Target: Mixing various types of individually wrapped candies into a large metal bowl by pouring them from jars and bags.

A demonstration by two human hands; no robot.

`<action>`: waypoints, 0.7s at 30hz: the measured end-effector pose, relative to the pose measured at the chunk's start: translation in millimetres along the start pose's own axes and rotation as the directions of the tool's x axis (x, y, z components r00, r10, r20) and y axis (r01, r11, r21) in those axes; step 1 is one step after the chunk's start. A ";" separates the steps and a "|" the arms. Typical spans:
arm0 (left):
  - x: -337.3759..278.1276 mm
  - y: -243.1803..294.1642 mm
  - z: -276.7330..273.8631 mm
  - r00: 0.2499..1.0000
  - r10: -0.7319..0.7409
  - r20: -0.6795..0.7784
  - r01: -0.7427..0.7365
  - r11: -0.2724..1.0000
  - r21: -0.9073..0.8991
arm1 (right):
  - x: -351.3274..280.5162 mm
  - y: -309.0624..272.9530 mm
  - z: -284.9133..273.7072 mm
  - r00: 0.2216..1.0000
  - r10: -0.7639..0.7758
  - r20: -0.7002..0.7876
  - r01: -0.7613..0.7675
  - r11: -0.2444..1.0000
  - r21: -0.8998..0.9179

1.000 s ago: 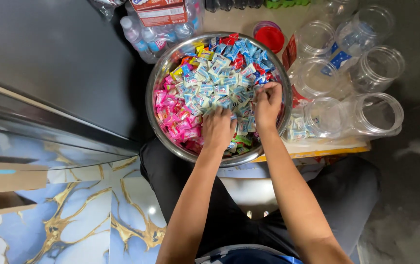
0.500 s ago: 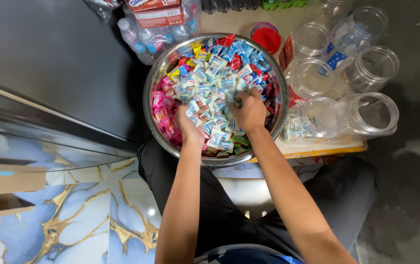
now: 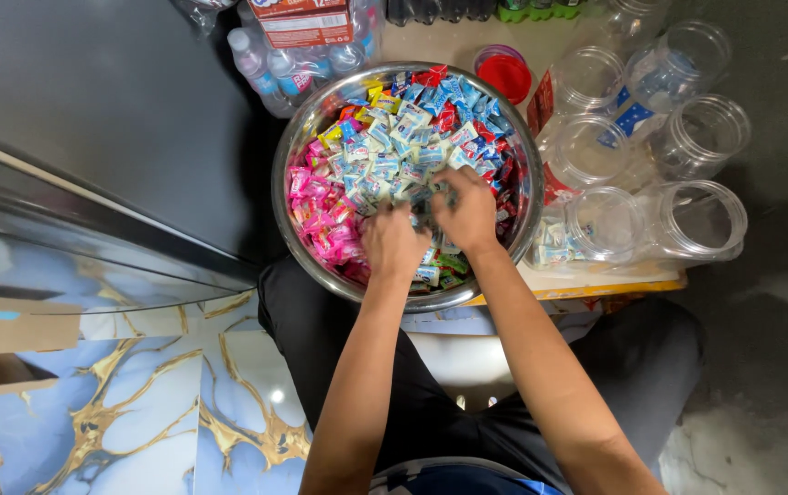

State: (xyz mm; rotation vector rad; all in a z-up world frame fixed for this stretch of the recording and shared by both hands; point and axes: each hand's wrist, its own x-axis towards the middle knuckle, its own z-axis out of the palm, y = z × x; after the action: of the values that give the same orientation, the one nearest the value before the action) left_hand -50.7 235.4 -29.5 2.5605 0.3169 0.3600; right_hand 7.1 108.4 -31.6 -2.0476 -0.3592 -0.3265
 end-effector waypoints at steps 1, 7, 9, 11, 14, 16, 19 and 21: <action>-0.3 -0.4 0.3 0.998 -0.038 0.049 0.035 0.998 0.045 | -0.6 -9.4 -1.5 0.998 -0.022 0.060 0.032 0.985 -0.168; -1.0 -11.3 14.2 0.986 -0.139 0.096 0.137 0.990 0.036 | -5.4 6.0 16.3 0.951 -0.140 0.276 0.253 0.866 -0.431; -0.4 -2.6 -0.1 0.983 -0.143 0.113 0.142 0.990 0.022 | -4.4 6.1 18.5 0.948 -0.121 0.295 0.254 0.845 -0.471; 1.4 2.2 -8.9 0.981 -0.144 0.127 0.144 0.990 0.008 | -0.8 8.6 19.2 0.946 -0.103 0.308 0.255 0.822 -0.509; -1.7 0.9 -8.9 0.982 -0.127 0.138 0.127 0.992 0.013 | 0.8 18.1 15.2 0.964 -0.036 0.263 0.162 0.865 -0.476; -0.6 -2.9 -5.6 0.984 -0.099 0.150 0.093 0.995 0.043 | 5.5 24.6 12.1 0.992 -0.123 0.006 0.121 0.967 -0.226; -1.7 -7.1 -1.5 0.987 -0.096 0.125 0.108 0.990 -0.093 | 4.6 12.1 2.3 0.941 0.323 -0.099 -0.324 0.946 0.008; 2.2 -15.3 8.1 0.980 -0.141 0.143 0.166 0.970 -0.176 | 5.6 11.4 2.8 0.975 0.176 -0.136 -0.171 0.984 0.047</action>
State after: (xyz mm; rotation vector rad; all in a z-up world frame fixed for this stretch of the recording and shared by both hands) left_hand -48.3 244.9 -44.0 2.3439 0.4104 0.1565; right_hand 16.9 106.2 -39.9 -1.9922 -0.0986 -0.3519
